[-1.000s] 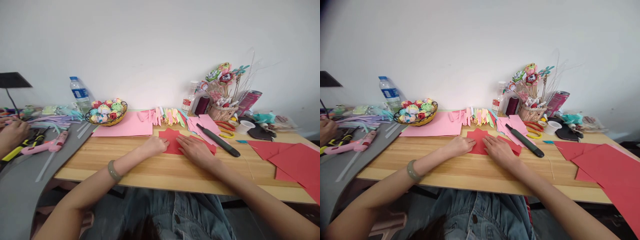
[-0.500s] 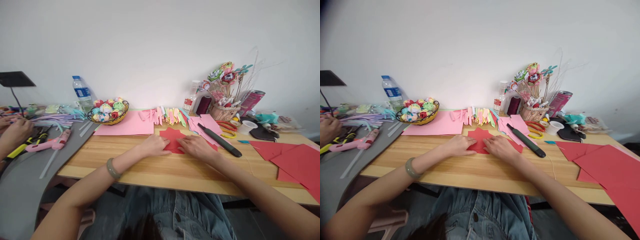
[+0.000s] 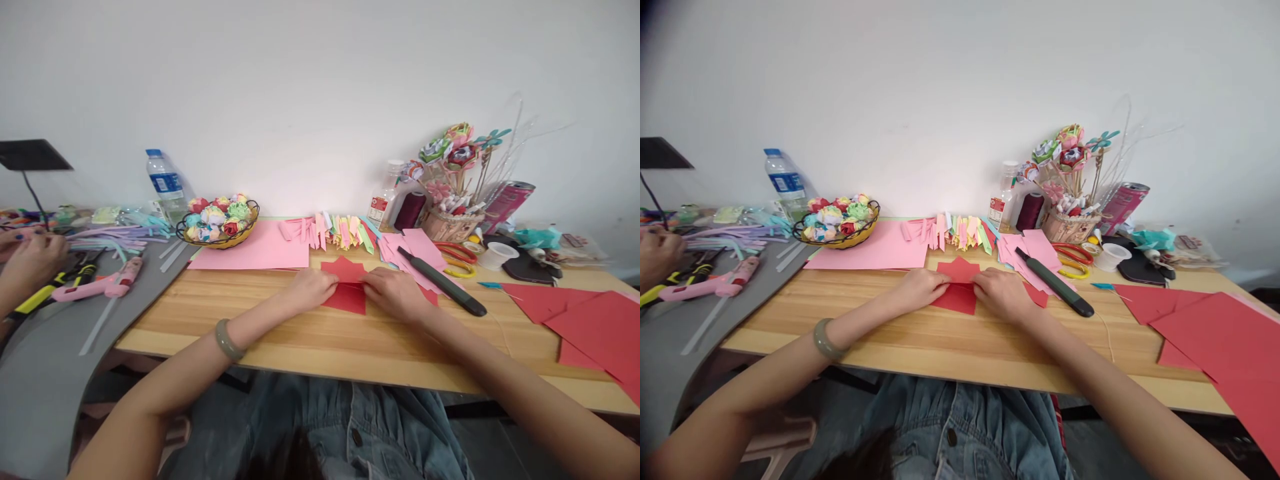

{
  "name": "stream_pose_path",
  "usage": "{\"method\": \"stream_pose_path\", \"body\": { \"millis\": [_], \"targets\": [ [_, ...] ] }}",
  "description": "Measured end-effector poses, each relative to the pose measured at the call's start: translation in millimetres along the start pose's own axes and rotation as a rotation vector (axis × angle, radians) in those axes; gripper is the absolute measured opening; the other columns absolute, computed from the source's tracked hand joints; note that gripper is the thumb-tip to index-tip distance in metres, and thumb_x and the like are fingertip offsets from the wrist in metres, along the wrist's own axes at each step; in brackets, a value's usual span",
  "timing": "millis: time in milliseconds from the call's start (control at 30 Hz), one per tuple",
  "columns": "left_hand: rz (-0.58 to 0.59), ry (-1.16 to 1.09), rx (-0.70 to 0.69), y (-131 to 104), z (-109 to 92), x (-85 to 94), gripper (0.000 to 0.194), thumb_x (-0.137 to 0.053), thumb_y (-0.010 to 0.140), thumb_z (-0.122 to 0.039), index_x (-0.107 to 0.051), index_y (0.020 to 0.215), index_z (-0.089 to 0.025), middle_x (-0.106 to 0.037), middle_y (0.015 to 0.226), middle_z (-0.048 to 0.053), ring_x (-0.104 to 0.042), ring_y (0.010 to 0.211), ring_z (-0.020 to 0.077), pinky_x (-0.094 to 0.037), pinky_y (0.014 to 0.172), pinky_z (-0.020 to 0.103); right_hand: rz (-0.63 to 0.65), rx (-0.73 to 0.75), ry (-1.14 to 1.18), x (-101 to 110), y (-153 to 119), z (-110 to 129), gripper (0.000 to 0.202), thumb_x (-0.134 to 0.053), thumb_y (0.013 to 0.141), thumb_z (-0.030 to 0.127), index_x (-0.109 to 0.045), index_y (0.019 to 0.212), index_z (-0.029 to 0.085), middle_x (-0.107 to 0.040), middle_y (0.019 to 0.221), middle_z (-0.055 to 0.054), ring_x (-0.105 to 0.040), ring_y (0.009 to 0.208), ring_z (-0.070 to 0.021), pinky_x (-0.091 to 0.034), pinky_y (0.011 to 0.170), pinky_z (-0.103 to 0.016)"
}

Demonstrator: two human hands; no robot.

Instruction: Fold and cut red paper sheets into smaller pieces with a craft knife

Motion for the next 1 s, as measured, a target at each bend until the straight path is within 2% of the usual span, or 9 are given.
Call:
{"method": "stream_pose_path", "body": {
  "millis": [100, 167, 233, 367, 500, 667, 767, 900, 1000],
  "targets": [
    [-0.018, -0.322, 0.108, 1, 12, 2.4, 0.027, -0.048, 0.086, -0.035, -0.069, 0.093, -0.02, -0.071, 0.088, 0.002, -0.064, 0.077, 0.0176, -0.046, 0.067, 0.025, 0.032, -0.057, 0.109, -3, 5, -10, 0.028, -0.038, 0.089, 0.025, -0.065, 0.092, 0.021, -0.069, 0.09, -0.003, -0.06, 0.078, -0.0147, -0.038, 0.062, -0.023],
    [-0.021, -0.506, 0.154, 3, 19, 2.9, 0.031, -0.05, 0.084, -0.043, -0.07, 0.092, -0.02, -0.071, 0.088, 0.0, -0.064, 0.078, 0.0172, -0.046, 0.067, 0.024, 0.06, -0.096, 0.158, -3, 10, -17, 0.027, -0.039, 0.089, 0.028, -0.065, 0.086, 0.022, -0.069, 0.082, -0.001, -0.06, 0.071, -0.0141, -0.037, 0.058, -0.023],
    [-0.028, -0.571, 0.206, 6, 25, 2.3, 0.03, -0.052, 0.083, -0.043, -0.07, 0.093, -0.02, -0.071, 0.089, -0.001, -0.064, 0.079, 0.0176, -0.046, 0.068, 0.023, 0.076, -0.137, 0.186, -2, 17, -22, 0.027, -0.04, 0.088, 0.03, -0.064, 0.081, 0.021, -0.068, 0.075, -0.001, -0.059, 0.067, -0.0145, -0.036, 0.056, -0.023],
    [-0.037, -0.44, 0.342, 18, 35, -2.2, 0.033, -0.054, 0.081, -0.037, -0.065, 0.106, -0.02, -0.069, 0.099, 0.003, -0.062, 0.091, 0.0209, -0.044, 0.077, 0.026, 0.085, -0.214, 0.203, -4, 33, -26, 0.021, -0.044, 0.086, 0.029, -0.063, 0.083, 0.02, -0.067, 0.078, -0.004, -0.059, 0.071, -0.0171, -0.036, 0.058, -0.025],
    [0.001, -0.371, 0.388, 31, 39, -7.7, 0.041, -0.061, 0.074, -0.039, -0.062, 0.107, -0.015, -0.061, 0.114, 0.011, -0.056, 0.104, 0.0257, -0.041, 0.083, 0.028, 0.101, -0.248, 0.206, -16, 45, -29, 0.015, -0.052, 0.083, 0.027, -0.062, 0.086, 0.017, -0.065, 0.092, -0.009, -0.058, 0.083, -0.0185, -0.04, 0.067, -0.027],
    [0.106, -0.362, 0.373, 37, 42, -8.9, 0.046, -0.067, 0.064, -0.05, -0.063, 0.095, -0.016, -0.064, 0.104, 0.009, -0.06, 0.092, 0.0242, -0.043, 0.072, 0.026, 0.111, -0.282, 0.21, -32, 48, -35, 0.027, -0.052, 0.086, 0.033, -0.057, 0.105, 0.015, -0.057, 0.109, -0.008, -0.056, 0.094, -0.0181, -0.047, 0.08, -0.039],
    [0.136, -0.368, 0.36, 38, 42, -6.8, 0.042, -0.072, 0.057, -0.048, -0.063, 0.084, -0.018, -0.066, 0.096, 0.006, -0.06, 0.086, 0.0226, -0.042, 0.067, 0.023, 0.098, -0.304, 0.246, -36, 45, -37, 0.033, -0.052, 0.086, 0.034, -0.053, 0.114, 0.017, -0.055, 0.115, -0.008, -0.056, 0.096, -0.0185, -0.048, 0.081, -0.04],
    [0.101, -0.374, 0.374, 36, 40, -2.9, 0.035, -0.075, 0.053, -0.041, -0.061, 0.076, -0.019, -0.065, 0.093, 0.005, -0.058, 0.085, 0.0239, -0.04, 0.066, 0.025, 0.044, -0.325, 0.345, -39, 42, -39, 0.031, -0.051, 0.086, 0.034, -0.054, 0.111, 0.017, -0.056, 0.112, -0.007, -0.056, 0.094, -0.0175, -0.048, 0.079, -0.039],
    [0.035, -0.407, 0.397, 33, 38, 0.2, 0.029, -0.076, 0.053, -0.034, -0.06, 0.072, -0.02, -0.064, 0.087, 0.004, -0.057, 0.083, 0.0235, -0.039, 0.066, 0.026, -0.03, -0.351, 0.461, -37, 40, -41, 0.02, -0.057, 0.082, 0.032, -0.059, 0.091, 0.015, -0.06, 0.094, -0.005, -0.056, 0.086, -0.0176, -0.046, 0.076, -0.037]
  ]
}}
Point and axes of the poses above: each hand's wrist, its own y-axis towards the middle knuckle, its own x-axis out of the back of the hand, z = x × y, the point moved 4 cm from there along y, towards the middle knuckle
